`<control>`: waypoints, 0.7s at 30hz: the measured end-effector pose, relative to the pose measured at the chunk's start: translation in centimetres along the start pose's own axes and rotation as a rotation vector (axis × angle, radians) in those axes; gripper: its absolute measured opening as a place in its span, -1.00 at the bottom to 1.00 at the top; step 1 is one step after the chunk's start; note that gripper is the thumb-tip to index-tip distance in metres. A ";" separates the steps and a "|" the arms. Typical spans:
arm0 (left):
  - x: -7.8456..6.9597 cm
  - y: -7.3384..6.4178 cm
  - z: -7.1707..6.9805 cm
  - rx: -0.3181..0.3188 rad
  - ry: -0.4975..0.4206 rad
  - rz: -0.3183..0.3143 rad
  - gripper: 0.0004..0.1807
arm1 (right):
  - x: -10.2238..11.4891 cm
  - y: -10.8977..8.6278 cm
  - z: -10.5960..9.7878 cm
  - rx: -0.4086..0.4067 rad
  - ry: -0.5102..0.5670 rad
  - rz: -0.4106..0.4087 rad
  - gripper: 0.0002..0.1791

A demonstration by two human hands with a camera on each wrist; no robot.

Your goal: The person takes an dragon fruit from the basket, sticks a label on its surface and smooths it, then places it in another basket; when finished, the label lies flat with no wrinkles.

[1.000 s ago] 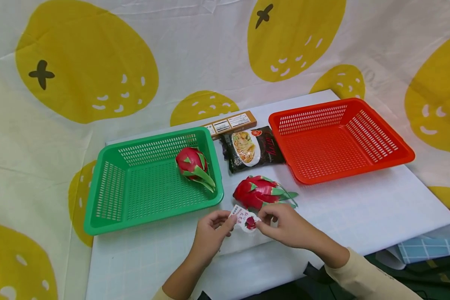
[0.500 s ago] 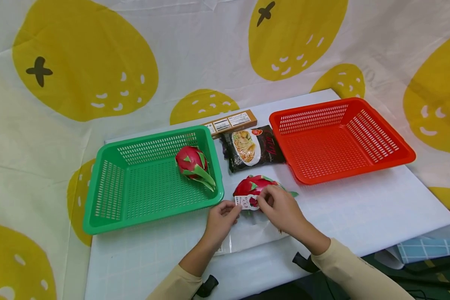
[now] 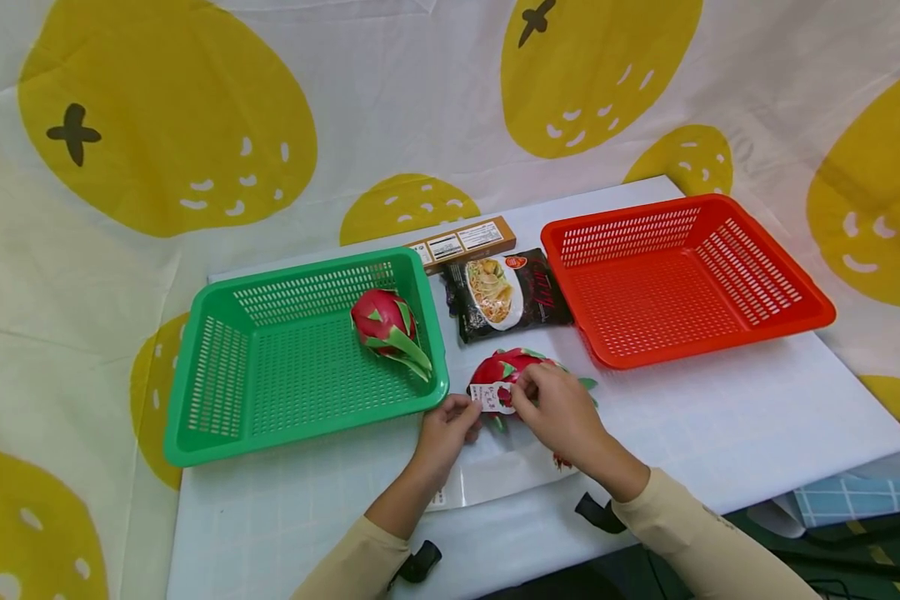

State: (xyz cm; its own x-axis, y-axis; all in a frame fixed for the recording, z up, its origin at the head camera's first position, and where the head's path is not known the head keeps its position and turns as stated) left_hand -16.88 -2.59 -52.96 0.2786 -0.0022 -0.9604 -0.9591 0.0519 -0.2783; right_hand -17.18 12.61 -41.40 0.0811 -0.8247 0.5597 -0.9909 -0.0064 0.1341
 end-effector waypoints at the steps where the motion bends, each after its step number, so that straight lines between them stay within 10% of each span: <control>1: 0.1 0.0 0.0 0.000 -0.006 -0.004 -0.74 | 0.0 0.0 0.0 -0.003 -0.008 -0.004 -0.84; 21: 1.1 0.7 0.3 0.031 -0.009 -0.017 -0.69 | 0.6 -0.1 0.1 -0.107 -0.068 -0.126 -0.84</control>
State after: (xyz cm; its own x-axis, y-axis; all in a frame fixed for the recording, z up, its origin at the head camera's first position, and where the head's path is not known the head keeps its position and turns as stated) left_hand -17.24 -2.23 -54.16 0.2954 0.0052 -0.9553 -0.9522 0.0826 -0.2940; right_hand -17.08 12.10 -41.17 0.1929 -0.8575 0.4771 -0.9561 -0.0548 0.2880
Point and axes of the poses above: each hand's wrist, its own y-axis towards the middle knuckle, its own z-axis out of the palm, x = y × z, the point moved 7 cm from there along y, towards the middle knuckle, and after that the axes turned 9 degrees about z, right-handed, at the moved point
